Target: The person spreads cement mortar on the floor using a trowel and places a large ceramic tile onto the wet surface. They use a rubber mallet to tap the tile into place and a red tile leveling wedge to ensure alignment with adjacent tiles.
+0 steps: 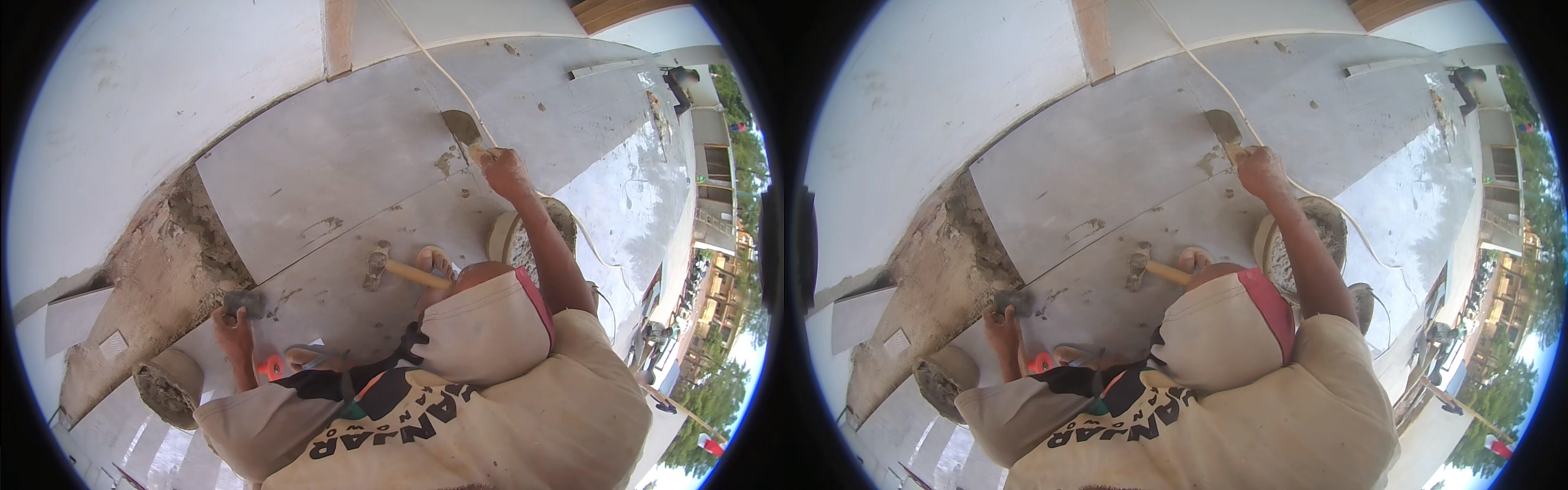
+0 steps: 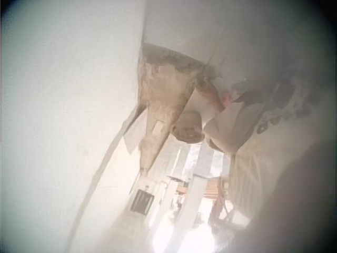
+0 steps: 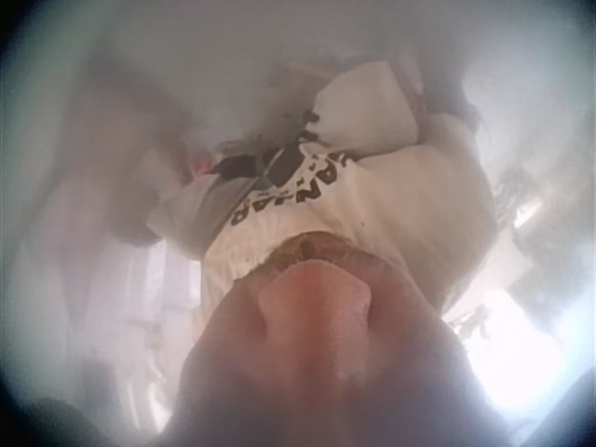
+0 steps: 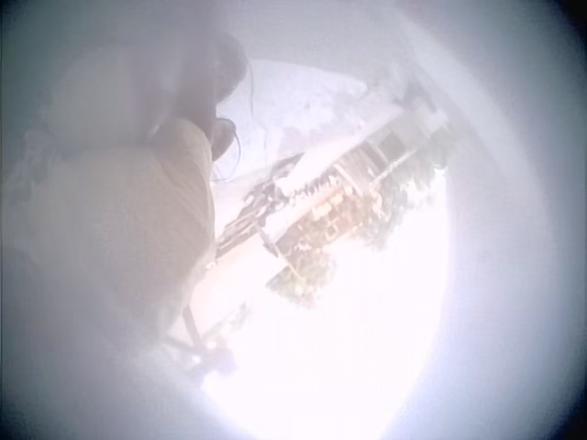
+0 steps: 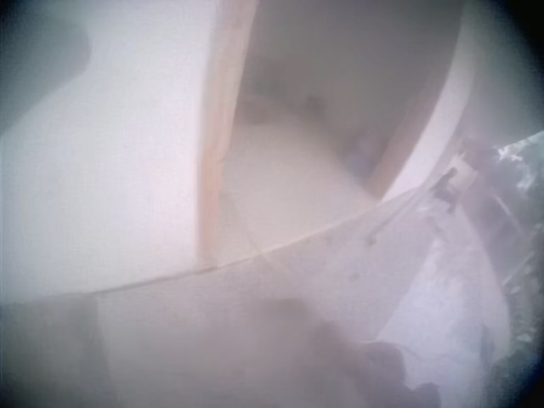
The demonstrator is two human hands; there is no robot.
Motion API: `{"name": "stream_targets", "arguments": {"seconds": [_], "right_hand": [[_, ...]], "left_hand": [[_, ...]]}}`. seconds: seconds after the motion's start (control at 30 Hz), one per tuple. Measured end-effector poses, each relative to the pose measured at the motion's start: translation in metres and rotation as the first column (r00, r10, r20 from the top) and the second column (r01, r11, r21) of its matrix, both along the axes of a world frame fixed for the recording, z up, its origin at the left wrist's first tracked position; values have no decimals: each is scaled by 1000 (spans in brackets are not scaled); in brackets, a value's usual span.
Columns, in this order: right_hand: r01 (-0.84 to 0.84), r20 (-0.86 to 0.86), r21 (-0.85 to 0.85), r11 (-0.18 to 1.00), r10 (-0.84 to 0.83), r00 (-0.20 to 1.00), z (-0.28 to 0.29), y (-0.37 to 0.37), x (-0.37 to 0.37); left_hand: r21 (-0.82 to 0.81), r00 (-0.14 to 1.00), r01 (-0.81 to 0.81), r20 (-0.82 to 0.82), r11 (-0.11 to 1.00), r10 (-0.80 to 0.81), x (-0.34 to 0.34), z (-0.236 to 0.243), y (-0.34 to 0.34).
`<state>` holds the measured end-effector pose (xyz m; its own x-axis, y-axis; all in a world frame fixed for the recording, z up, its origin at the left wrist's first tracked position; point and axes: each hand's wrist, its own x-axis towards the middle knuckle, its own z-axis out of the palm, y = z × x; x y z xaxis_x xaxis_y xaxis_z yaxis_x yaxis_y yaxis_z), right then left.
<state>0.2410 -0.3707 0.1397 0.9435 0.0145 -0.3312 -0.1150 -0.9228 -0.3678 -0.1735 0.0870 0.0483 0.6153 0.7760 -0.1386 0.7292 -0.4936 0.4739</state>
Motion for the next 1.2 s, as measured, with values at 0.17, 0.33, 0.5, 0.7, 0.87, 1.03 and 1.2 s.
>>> {"name": "stream_targets", "arguments": {"seconds": [0.17, 0.33, 0.5, 0.7, 0.87, 1.03, 1.2], "right_hand": [[14, 13, -14, 1000, -13, 1000, 13, 4, -4], [9, -18, -3, 1000, -9, 1000, -5, 0, 7], [-18, -49, 45, 999, 20, 999, 15, -2, 11], [116, -155, 270, 956, -76, 985, 96, 14, -31], [-95, -400, 518, 850, 339, 851, 73, 44, -59], [-287, -661, 545, 788, 614, 432, 11, 93, -113], [-437, -620, 646, 626, 764, 177, -59, 108, -159]], "left_hand": [[-24, 1000, -9, 0, 1000, 9, 6, 9, -9], [-64, 1000, -23, -8, 998, 23, 6, 5, -10], [-92, 992, -123, -8, 988, 123, -3, 7, -18], [-62, 984, -157, 80, 986, 161, -8, -5, -25], [-182, 970, -153, 161, 971, 183, -18, -9, -30], [-204, 992, -124, 7, 971, 129, -39, -16, -26], [-113, 984, -118, -144, 986, 102, -35, -21, -15]]}}
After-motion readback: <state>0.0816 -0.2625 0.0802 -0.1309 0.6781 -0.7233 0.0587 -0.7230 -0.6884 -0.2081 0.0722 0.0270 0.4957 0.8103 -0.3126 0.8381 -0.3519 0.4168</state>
